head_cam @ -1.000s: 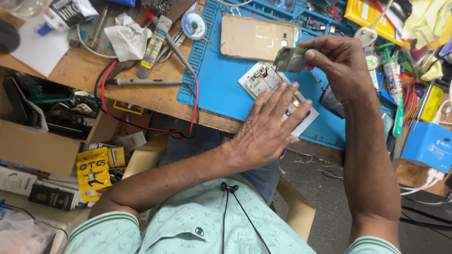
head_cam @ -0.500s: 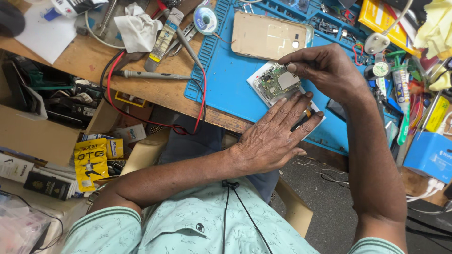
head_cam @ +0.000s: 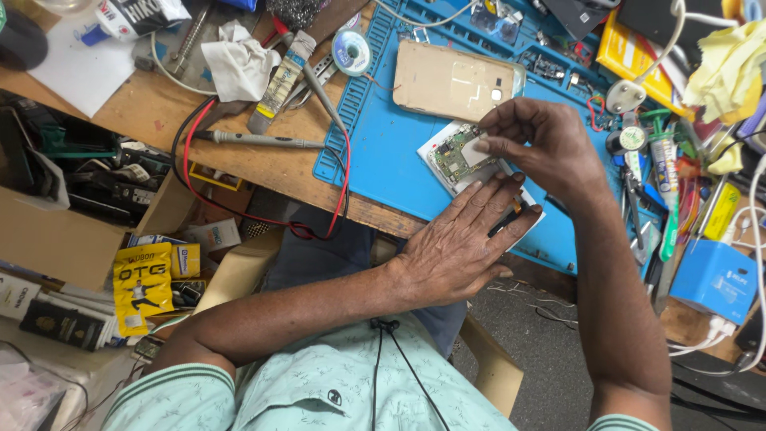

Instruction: The person tests a multimeter at the workbench, wipes a phone screen with a tissue, pries the red screen assembly off a phone body using a spudger, and separates the display. They then apply adhesive from a tube to the phone frame, press components into place, and reassemble the phone chassis on the mat.

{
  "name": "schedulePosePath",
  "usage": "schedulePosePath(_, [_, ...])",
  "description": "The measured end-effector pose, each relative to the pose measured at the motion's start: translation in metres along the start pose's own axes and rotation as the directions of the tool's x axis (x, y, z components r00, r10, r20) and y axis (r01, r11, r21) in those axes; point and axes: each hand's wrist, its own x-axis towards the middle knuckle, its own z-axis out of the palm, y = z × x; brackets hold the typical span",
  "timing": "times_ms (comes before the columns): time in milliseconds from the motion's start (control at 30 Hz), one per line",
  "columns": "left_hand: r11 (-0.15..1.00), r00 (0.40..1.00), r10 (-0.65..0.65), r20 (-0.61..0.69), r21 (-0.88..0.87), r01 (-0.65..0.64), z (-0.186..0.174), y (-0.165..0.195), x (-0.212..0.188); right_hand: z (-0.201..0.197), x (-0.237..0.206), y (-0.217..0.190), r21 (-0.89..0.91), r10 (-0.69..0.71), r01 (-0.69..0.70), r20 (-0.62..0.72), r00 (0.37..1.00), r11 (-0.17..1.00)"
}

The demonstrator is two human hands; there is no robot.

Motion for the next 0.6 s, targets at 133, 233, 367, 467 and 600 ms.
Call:
schedulePosePath(133, [1.0,1.0,0.002,-0.009,-0.014,-0.003,0.001,-0.0007,0.0005,0.0036,-0.0044,-0.0005,-0.046,0.052,-0.054,-0.054,0.997,0.997])
schedulePosePath(233, [1.0,1.0,0.014,-0.026,-0.005,-0.014,0.0029,-0.0015,0.0001,0.0054,-0.0036,0.0006,-0.089,-0.025,0.019,-0.067,0.997,0.996])
schedulePosePath(367, [1.0,1.0,0.012,-0.003,-0.005,-0.012,0.0032,-0.0023,-0.0013,0.0051,-0.0022,-0.0001,-0.28,-0.163,0.153,-0.015,0.986,0.948])
schedulePosePath(467, [1.0,1.0,0.015,-0.003,-0.02,-0.015,0.0029,-0.0024,-0.0012,0.0063,-0.0031,-0.0025,-0.272,-0.064,0.058,-0.011,0.998,0.96])
schedulePosePath(600, [0.999,0.999,0.02,-0.03,-0.027,-0.021,0.006,-0.0042,-0.0021,0.011,-0.0044,-0.0057,-0.28,-0.082,0.069,-0.036,0.996,0.958])
